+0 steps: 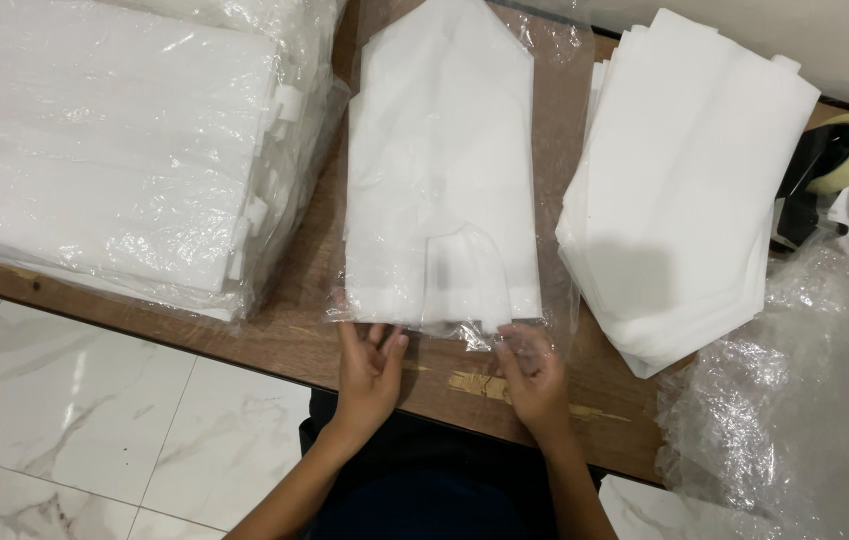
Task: The person folds several white plastic bags by hand one at a time and places each one into a clear plastic sleeve.
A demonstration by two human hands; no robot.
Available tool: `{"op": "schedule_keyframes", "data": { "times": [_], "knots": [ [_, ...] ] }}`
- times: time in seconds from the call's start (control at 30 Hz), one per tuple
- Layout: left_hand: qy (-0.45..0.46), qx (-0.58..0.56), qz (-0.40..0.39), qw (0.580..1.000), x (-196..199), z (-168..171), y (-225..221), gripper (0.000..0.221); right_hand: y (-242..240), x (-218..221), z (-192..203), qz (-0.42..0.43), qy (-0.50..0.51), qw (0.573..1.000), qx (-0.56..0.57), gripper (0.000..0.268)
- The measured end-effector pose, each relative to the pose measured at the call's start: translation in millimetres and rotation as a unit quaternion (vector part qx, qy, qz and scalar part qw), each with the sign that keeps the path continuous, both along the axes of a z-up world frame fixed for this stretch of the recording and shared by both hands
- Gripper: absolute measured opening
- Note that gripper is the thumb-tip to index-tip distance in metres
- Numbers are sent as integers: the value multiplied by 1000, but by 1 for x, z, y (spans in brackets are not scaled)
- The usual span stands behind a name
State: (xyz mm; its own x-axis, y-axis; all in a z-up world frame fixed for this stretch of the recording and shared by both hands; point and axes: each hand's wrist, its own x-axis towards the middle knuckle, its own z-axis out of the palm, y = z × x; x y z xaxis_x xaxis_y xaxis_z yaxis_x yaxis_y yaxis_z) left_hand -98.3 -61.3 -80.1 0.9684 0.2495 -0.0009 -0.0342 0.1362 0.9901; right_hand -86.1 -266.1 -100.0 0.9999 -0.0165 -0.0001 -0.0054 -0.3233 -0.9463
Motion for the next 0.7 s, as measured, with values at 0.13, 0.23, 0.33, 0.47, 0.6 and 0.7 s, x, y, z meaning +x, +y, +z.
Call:
{"op": "schedule_keyframes", "data": {
  "times": [0.13,0.23,0.33,0.47,0.6,0.7],
  "knots": [
    [-21,-2,-17,1000,5,-11,1,100,0,5,13,35,-20,998,-51,25],
    [-16,-54,0,998,12,-20,2,86,4,7,27,63,-41,994,-78,33],
    [12,-123,25,992,17,-17,2,67,7,7,35,93,-28,993,-71,41],
    [65,-169,110,977,30,10,1,43,11,6,41,108,-15,989,-104,52],
    [170,-271,144,936,38,-10,10,31,13,8,44,149,-48,979,-132,53],
    [129,-306,178,926,42,-15,9,18,14,9,46,152,-31,976,-154,53]
  ]
}}
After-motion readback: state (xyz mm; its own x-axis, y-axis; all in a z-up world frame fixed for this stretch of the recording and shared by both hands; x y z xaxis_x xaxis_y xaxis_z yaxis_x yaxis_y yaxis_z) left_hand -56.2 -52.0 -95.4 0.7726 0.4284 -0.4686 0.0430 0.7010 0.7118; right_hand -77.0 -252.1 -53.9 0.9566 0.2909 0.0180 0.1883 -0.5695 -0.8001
